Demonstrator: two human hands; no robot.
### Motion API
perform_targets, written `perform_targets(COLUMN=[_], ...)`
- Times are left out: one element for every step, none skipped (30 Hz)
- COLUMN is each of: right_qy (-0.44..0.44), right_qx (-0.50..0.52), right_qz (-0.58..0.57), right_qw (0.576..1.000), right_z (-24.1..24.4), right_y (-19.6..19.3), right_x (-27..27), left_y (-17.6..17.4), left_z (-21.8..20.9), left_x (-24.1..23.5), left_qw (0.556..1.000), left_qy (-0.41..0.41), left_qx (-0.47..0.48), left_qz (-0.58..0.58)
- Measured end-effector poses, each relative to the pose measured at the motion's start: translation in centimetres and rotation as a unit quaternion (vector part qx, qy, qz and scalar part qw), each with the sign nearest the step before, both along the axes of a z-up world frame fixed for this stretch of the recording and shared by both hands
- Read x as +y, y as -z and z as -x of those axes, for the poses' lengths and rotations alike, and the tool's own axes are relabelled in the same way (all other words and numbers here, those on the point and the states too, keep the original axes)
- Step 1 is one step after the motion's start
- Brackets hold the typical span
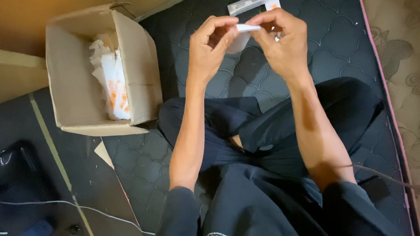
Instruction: The person is manually inserting small printed cards into clear plastic protective sleeves.
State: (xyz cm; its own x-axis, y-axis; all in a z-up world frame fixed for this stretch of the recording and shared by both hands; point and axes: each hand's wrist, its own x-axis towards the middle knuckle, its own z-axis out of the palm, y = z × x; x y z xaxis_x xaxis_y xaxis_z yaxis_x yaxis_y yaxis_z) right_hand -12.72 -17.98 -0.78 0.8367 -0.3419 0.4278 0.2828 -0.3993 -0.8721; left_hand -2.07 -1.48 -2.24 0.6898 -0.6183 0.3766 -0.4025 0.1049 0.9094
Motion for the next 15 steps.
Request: perform_targets(right_qy=[0.002, 0.002, -0.014, -0.03, -0.03, 0.007, 0.043, 0.042, 0.019, -0.005, -0.005, -0.049, -0.092, -0.091, -0.103], right_qx=[-0.009, -0.009, -0.009, -0.009, -0.009, 0.053, 0.115, 0.115, 0.078, 0.042, 0.043, 0.012, -0.019, -0.019, -0.017], right_qz=[-0.013, -0.013, -0.076, -0.137, -0.137, -0.177, -0.216, -0.215, -0.274, -0.332, -0.333, -0.349, -0.363, -0.363, -0.328], right_qw=[1.0, 1.0, 0.997, 0.99, 0.99, 0.983, 0.969, 0.969, 0.958, 0.942, 0.942, 0.936, 0.927, 0.927, 0.939], right_z=[0.1, 0.0, -0.1, -0.3, -0.6, -0.8, -1.1, -1.1, -1.1, -1.2, -1.1, -1.1, -0.9, -0.8, -0.9], right_y=[0.2, 0.5, 0.7, 0.9, 1.6, 2.3, 2.9, 2.9, 2.9, 2.9, 2.8, 2.6, 2.5, 2.3, 2.1], right_x=[-0.2, -0.4, -0.5, -0.6, -0.7, -0.7, -0.8, -0.9, -0.9, -1.0, -1.1, -1.2, -1.3, -1.3, -1.2], left_y=[0.7, 0.8, 1.0, 1.1, 1.1, 1.0, 1.0, 1.4, 1.8, 2.3, 2.5, 2.7, 3.0, 3.2, 3.4], left_z=[0.0, 0.2, 0.3, 0.4, 0.4, 0.4, 0.5, 0.5, 0.4, 0.2, 0.3, 0.3, 0.4, 0.7, 0.8], left_x=[0.0, -0.2, -0.3, -0.3, -0.5, -0.7, -0.9, -0.9, -0.9, -0.9, -0.8, -0.7, -0.7, -0.8, -0.8], left_qw=[0.999, 0.999, 0.999, 0.999, 0.999, 0.999, 0.999, 0.999, 0.999, 0.999, 0.999, 0.998, 0.998, 0.998, 0.997], left_qy=[0.022, 0.023, 0.001, -0.021, -0.021, -0.03, -0.039, -0.039, -0.027, -0.014, -0.014, 0.0, 0.014, 0.015, 0.039], left_qx=[0.038, 0.039, 0.031, 0.023, 0.023, 0.009, -0.004, -0.004, -0.011, -0.018, -0.017, -0.023, -0.029, -0.028, 0.0], left_qz=[0.002, 0.002, -0.014, -0.03, -0.03, -0.029, -0.028, -0.027, -0.036, -0.045, -0.046, -0.051, -0.056, -0.055, -0.064])
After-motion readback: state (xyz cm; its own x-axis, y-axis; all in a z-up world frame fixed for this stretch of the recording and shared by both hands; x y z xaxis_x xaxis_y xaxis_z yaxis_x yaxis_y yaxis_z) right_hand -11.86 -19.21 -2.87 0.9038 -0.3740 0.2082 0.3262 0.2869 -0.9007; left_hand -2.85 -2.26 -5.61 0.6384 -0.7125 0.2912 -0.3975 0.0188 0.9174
